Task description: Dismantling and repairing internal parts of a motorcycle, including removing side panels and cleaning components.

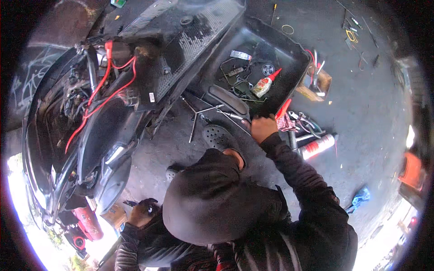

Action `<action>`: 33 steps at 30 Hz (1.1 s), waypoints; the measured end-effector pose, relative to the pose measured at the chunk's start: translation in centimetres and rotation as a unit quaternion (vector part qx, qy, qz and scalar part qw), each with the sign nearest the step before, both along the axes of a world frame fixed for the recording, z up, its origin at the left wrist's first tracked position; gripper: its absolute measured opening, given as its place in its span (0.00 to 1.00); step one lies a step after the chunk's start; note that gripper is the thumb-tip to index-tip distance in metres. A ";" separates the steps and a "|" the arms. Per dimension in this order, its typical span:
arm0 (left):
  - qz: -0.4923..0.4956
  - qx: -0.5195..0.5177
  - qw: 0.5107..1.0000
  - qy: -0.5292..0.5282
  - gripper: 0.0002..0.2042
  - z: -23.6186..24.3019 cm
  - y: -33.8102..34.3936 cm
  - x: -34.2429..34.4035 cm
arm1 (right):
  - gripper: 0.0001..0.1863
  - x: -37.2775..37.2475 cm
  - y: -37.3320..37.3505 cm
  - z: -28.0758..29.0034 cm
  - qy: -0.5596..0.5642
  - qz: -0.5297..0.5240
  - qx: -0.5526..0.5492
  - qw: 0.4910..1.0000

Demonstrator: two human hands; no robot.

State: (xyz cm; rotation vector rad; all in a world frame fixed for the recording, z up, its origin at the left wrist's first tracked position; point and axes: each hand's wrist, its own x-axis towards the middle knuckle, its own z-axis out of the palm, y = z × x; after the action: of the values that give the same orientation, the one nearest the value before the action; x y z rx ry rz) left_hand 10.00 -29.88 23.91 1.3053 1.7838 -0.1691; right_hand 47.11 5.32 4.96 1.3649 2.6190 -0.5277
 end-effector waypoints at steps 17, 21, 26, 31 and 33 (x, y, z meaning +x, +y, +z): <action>0.061 -0.111 0.992 0.006 0.15 -10.8 -13.2 -8.8 | 0.10 2.5 12.6 -1.5 0.220 -0.088 0.023 0.971; 0.144 -0.098 0.984 -0.029 0.16 -11.8 -12.4 -9.1 | 0.09 -2.2 13.1 -8.8 0.004 0.101 -0.056 0.993; 0.183 -0.071 0.979 -0.055 0.14 -9.9 -9.2 -7.7 | 0.09 -3.8 13.4 -12.2 -0.070 0.161 -0.089 0.980; 0.161 -0.099 0.982 0.000 0.13 -7.8 -7.8 -7.2 | 0.06 -4.2 13.9 -8.8 -0.059 0.072 -0.069 0.993; 0.117 -0.062 0.990 0.054 0.13 -7.8 -9.7 -8.7 | 0.08 -2.9 14.2 -7.2 0.051 0.076 -0.026 0.996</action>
State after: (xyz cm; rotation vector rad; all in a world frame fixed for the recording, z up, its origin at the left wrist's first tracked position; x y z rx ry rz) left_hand 1.34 -39.62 16.15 1.0073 1.9700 -0.2211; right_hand 44.17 19.57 -2.20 1.1419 2.7392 -0.6544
